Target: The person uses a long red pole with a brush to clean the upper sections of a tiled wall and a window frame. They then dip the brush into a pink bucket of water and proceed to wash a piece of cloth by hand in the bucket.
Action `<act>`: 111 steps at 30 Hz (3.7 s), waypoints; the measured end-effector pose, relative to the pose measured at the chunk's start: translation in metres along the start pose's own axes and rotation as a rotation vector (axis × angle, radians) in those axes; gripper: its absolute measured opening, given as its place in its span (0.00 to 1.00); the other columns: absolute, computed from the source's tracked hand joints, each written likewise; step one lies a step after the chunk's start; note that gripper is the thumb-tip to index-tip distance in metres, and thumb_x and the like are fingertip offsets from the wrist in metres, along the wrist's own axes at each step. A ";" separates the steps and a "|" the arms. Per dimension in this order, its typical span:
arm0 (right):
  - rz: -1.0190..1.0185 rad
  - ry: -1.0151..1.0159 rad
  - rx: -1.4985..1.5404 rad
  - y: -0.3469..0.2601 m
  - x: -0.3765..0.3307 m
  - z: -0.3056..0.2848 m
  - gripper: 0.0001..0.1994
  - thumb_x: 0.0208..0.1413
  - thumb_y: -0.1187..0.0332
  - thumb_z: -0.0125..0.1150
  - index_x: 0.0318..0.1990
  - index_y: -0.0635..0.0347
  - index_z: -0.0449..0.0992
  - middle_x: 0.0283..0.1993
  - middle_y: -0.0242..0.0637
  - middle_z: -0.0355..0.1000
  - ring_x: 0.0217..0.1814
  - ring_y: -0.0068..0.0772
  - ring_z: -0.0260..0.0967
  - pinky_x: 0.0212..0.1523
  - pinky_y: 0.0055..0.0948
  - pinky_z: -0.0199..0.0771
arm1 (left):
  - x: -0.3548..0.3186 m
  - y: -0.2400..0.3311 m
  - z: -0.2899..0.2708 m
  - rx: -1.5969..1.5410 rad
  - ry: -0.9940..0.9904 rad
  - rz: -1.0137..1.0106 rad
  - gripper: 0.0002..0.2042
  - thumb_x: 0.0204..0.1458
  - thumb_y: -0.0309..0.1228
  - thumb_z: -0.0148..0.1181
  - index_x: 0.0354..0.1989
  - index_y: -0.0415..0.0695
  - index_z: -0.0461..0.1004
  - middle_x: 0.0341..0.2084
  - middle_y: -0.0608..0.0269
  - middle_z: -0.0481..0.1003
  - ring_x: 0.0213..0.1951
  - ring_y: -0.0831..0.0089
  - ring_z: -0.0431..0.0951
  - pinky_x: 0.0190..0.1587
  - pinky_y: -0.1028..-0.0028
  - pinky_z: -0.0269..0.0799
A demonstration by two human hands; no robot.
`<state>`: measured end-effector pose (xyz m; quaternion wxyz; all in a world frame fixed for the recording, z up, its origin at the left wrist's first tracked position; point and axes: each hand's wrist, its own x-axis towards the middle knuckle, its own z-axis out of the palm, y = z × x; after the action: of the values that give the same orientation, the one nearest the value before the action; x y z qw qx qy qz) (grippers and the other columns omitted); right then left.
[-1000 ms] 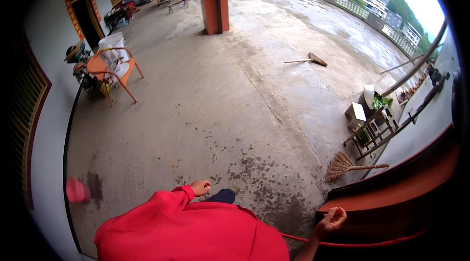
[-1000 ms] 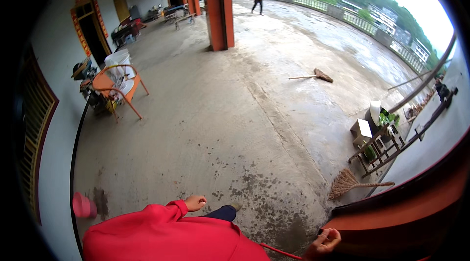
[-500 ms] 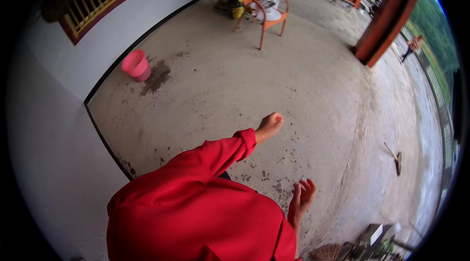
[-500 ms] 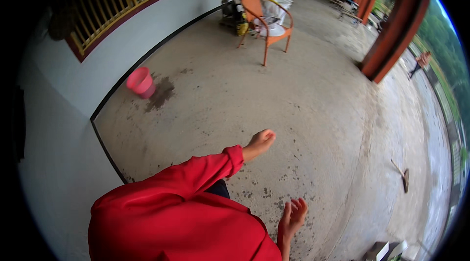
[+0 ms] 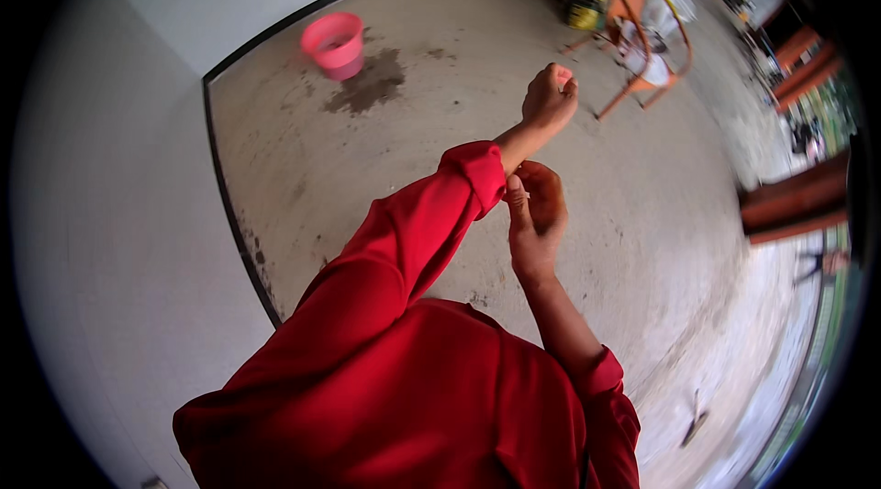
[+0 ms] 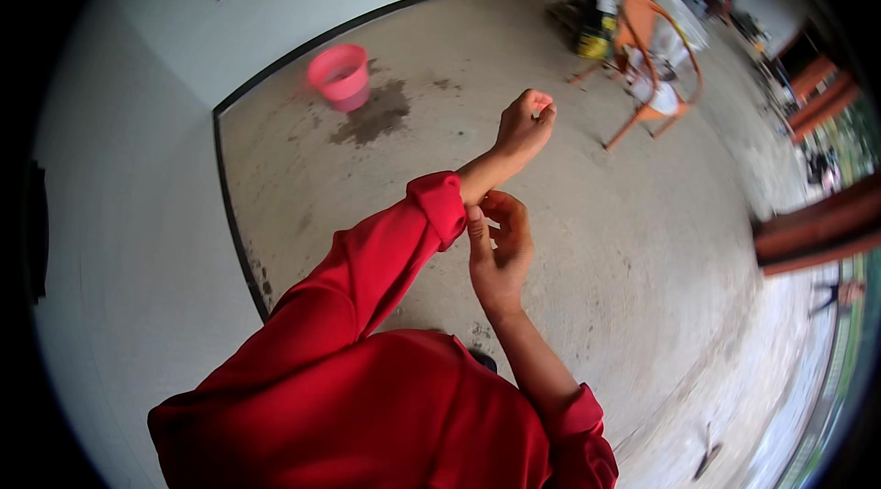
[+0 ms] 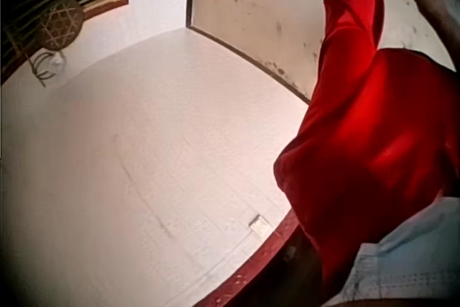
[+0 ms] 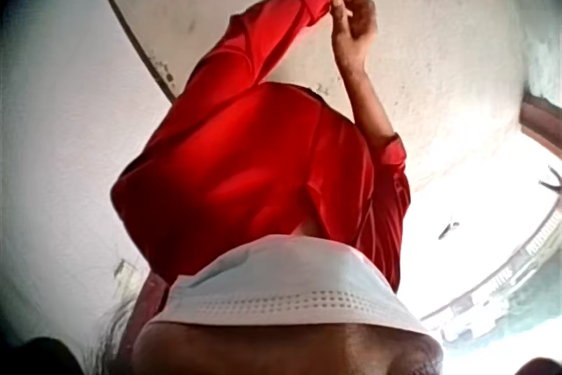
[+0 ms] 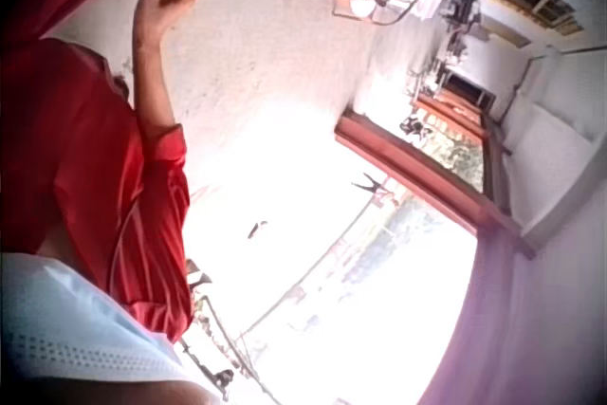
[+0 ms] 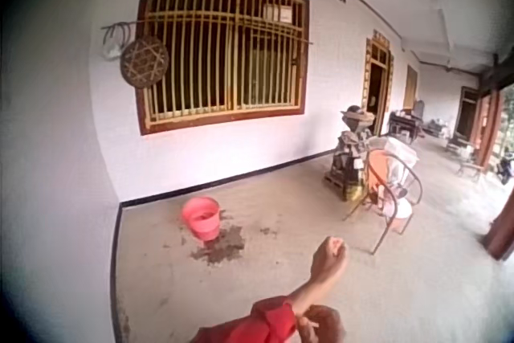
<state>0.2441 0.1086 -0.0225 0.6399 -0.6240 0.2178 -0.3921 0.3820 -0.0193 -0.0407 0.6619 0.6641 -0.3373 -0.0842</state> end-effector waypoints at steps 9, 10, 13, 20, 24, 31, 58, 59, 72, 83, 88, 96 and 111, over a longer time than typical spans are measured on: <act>-0.079 -0.560 -0.161 0.062 0.118 0.098 0.14 0.50 0.79 0.57 0.46 0.62 0.70 0.47 0.40 0.64 0.47 0.31 0.65 0.37 0.25 0.72 | 0.098 -0.156 -0.149 0.604 0.303 -0.483 0.14 0.49 0.38 0.55 0.44 0.49 0.70 0.44 0.66 0.73 0.47 0.67 0.73 0.45 0.66 0.68; -0.037 -0.658 -0.130 0.065 0.131 0.105 0.14 0.49 0.78 0.58 0.46 0.62 0.71 0.46 0.41 0.66 0.46 0.34 0.66 0.36 0.28 0.73 | 0.103 -0.166 -0.163 0.639 0.318 -0.565 0.14 0.48 0.38 0.54 0.44 0.49 0.70 0.44 0.65 0.73 0.48 0.66 0.73 0.45 0.66 0.68; -0.014 -0.912 -0.147 0.076 0.174 0.132 0.15 0.48 0.72 0.60 0.45 0.61 0.71 0.46 0.43 0.67 0.46 0.39 0.67 0.38 0.31 0.73 | 0.102 -0.205 -0.214 0.739 0.411 -0.726 0.15 0.46 0.38 0.53 0.43 0.51 0.71 0.43 0.62 0.74 0.47 0.63 0.73 0.46 0.64 0.68; -0.003 -1.138 -0.075 0.150 0.212 0.251 0.18 0.47 0.65 0.63 0.45 0.63 0.69 0.50 0.47 0.64 0.46 0.43 0.65 0.40 0.34 0.73 | 0.104 -0.259 -0.350 0.719 0.721 -0.936 0.15 0.44 0.40 0.56 0.39 0.45 0.74 0.37 0.53 0.76 0.44 0.54 0.74 0.46 0.61 0.69; 0.263 -1.437 0.128 0.174 0.236 0.333 0.17 0.46 0.68 0.63 0.44 0.63 0.70 0.43 0.43 0.67 0.43 0.36 0.67 0.35 0.30 0.75 | 0.110 -0.308 -0.445 0.711 0.803 -1.088 0.16 0.45 0.41 0.54 0.41 0.49 0.73 0.40 0.58 0.76 0.46 0.57 0.74 0.47 0.61 0.68; 0.020 -1.129 -0.029 0.255 0.315 0.506 0.17 0.47 0.67 0.61 0.46 0.61 0.70 0.40 0.42 0.67 0.43 0.43 0.65 0.47 0.34 0.67 | 0.230 -0.419 -0.570 0.552 0.768 -1.088 0.16 0.44 0.38 0.52 0.41 0.46 0.73 0.40 0.56 0.75 0.45 0.57 0.74 0.47 0.64 0.68; 0.513 -0.808 -1.032 0.798 0.753 0.700 0.27 0.47 0.63 0.59 0.57 0.49 0.62 0.50 0.49 0.64 0.50 0.52 0.66 0.47 0.46 0.69 | 0.703 -0.816 -0.739 -0.166 -0.092 -1.516 0.30 0.56 0.46 0.49 0.63 0.47 0.51 0.63 0.57 0.50 0.57 0.55 0.60 0.47 0.57 0.71; 0.550 -0.789 -1.035 0.811 0.757 0.712 0.27 0.47 0.63 0.59 0.57 0.48 0.61 0.50 0.49 0.64 0.50 0.52 0.66 0.47 0.46 0.69 | 0.708 -0.839 -0.737 -0.181 -0.142 -1.551 0.31 0.56 0.47 0.48 0.64 0.49 0.48 0.64 0.58 0.48 0.59 0.53 0.58 0.48 0.56 0.70; 0.184 -0.709 -1.644 1.037 0.712 0.769 0.37 0.37 0.58 0.68 0.60 0.43 0.60 0.66 0.47 0.47 0.68 0.52 0.43 0.60 0.50 0.57 | 0.679 -0.972 -0.733 -0.377 -0.397 -1.842 0.43 0.46 0.61 0.52 0.67 0.63 0.36 0.68 0.72 0.30 0.65 0.42 0.38 0.57 0.41 0.50; 0.667 -0.203 -0.637 0.891 0.679 0.816 0.24 0.33 0.63 0.71 0.42 0.55 0.73 0.39 0.44 0.67 0.38 0.48 0.69 0.38 0.39 0.72 | 0.629 -1.019 -0.671 -1.192 -0.162 -1.663 0.43 0.45 0.64 0.50 0.67 0.59 0.42 0.60 0.59 0.57 0.56 0.59 0.64 0.55 0.54 0.61; 0.712 -0.140 -0.601 0.841 0.693 0.838 0.16 0.37 0.58 0.69 0.27 0.59 0.72 0.34 0.41 0.67 0.30 0.45 0.70 0.29 0.38 0.71 | 0.634 -0.999 -0.674 -0.976 0.009 -1.697 0.23 0.52 0.49 0.50 0.48 0.44 0.64 0.43 0.62 0.69 0.43 0.70 0.71 0.46 0.73 0.70; 0.541 0.173 -0.967 0.941 0.697 0.824 0.11 0.49 0.58 0.58 0.23 0.54 0.74 0.21 0.42 0.70 0.17 0.46 0.68 0.16 0.40 0.68 | 0.598 -1.041 -0.668 -0.836 0.145 -1.416 0.19 0.58 0.38 0.41 0.49 0.37 0.67 0.44 0.56 0.70 0.46 0.65 0.72 0.48 0.69 0.69; 0.920 0.239 -0.538 1.069 0.645 0.753 0.22 0.47 0.62 0.63 0.48 0.62 0.68 0.42 0.35 0.71 0.45 0.31 0.67 0.46 0.30 0.67 | 0.654 -1.000 -0.677 -0.244 -0.017 -1.793 0.48 0.45 0.60 0.55 0.66 0.64 0.28 0.67 0.67 0.39 0.67 0.52 0.38 0.61 0.42 0.37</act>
<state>1.4537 -0.0103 -0.8277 0.5338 -0.5572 0.6322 -0.0705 1.5920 0.0677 -0.6839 0.4112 0.6025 0.3130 -0.6082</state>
